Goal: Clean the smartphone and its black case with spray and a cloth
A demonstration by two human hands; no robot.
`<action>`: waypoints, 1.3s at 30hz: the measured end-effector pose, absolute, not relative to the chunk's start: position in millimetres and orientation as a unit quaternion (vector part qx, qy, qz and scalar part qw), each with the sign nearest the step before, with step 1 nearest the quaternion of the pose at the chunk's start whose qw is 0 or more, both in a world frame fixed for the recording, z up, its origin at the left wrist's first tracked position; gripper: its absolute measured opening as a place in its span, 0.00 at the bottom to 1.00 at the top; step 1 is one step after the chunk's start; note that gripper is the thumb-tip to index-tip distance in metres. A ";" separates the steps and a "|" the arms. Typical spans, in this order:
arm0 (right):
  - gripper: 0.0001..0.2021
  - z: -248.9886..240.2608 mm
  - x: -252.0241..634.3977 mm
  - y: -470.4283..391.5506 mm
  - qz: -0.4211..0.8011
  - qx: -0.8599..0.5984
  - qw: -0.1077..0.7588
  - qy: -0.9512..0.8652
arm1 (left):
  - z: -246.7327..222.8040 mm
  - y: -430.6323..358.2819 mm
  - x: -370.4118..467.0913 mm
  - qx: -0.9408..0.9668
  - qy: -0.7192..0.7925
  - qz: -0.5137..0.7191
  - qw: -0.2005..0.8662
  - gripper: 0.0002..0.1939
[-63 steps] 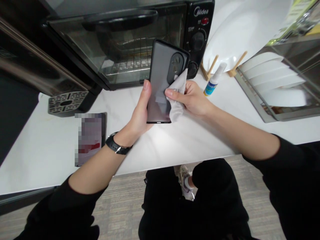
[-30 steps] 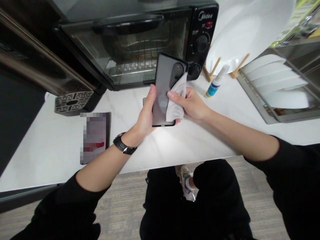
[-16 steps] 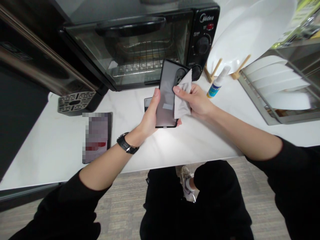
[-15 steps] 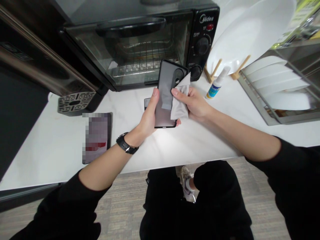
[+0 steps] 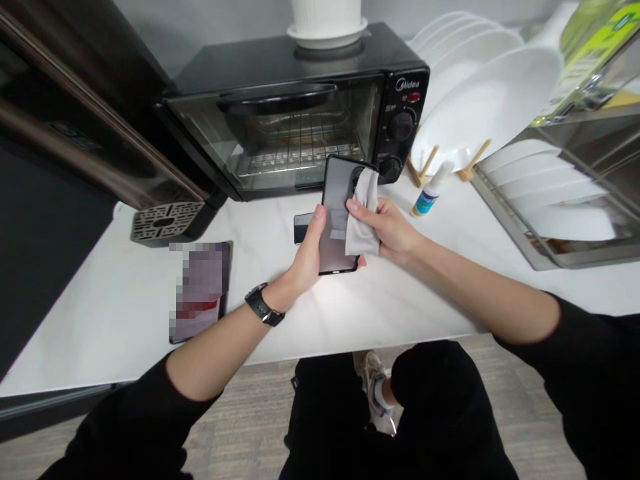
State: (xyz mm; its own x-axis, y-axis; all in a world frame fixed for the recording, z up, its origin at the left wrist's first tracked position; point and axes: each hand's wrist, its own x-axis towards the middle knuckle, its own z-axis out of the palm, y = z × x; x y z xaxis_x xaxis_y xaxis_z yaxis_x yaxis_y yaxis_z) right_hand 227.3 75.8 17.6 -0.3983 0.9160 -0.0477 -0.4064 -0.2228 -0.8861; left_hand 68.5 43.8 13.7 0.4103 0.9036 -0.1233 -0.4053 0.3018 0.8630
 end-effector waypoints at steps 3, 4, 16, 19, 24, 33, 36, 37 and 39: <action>0.21 19.2 228.8 74.8 0.718 -0.301 0.461 -0.427 | 12.6 44.1 69.0 0.391 0.298 0.436 0.754 0.36; 0.20 20.4 230.8 77.1 0.705 -0.306 0.481 -0.422 | 12.4 44.2 68.5 0.389 0.298 0.425 0.761 0.36; 0.18 38.1 241.8 70.2 0.768 -0.256 0.409 -0.421 | 15.8 48.0 60.5 0.380 0.296 0.409 0.775 0.44; 0.15 30.4 238.7 77.1 0.735 -0.282 0.457 -0.414 | 13.3 49.9 60.6 0.384 0.296 0.397 0.779 0.41; 0.20 21.1 237.1 90.6 0.651 -0.323 0.546 -0.417 | 12.0 48.1 63.1 0.385 0.339 0.366 0.777 0.40; 0.21 17.2 226.8 72.4 0.747 -0.279 0.427 -0.427 | 17.6 46.0 64.1 0.379 0.347 0.418 0.749 0.35; 0.20 20.3 232.6 77.7 0.710 -0.293 0.462 -0.444 | 19.2 44.9 64.5 0.387 0.330 0.401 0.762 0.36; 0.20 22.0 235.6 81.0 0.689 -0.304 0.484 -0.445 | 19.6 44.0 64.4 0.390 0.327 0.377 0.774 0.38; 0.20 25.3 240.4 86.8 0.648 -0.323 0.538 -0.431 | 20.0 42.1 63.8 0.394 0.330 0.328 0.793 0.42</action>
State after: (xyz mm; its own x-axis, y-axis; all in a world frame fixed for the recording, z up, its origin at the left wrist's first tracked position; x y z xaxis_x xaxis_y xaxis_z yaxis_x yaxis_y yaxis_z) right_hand 240.4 86.8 25.3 -0.2122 0.9762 0.0452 -0.4199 -0.0493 -0.9062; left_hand 63.8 42.1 20.0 0.5678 0.7795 -0.2646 -0.2600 0.4748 0.8408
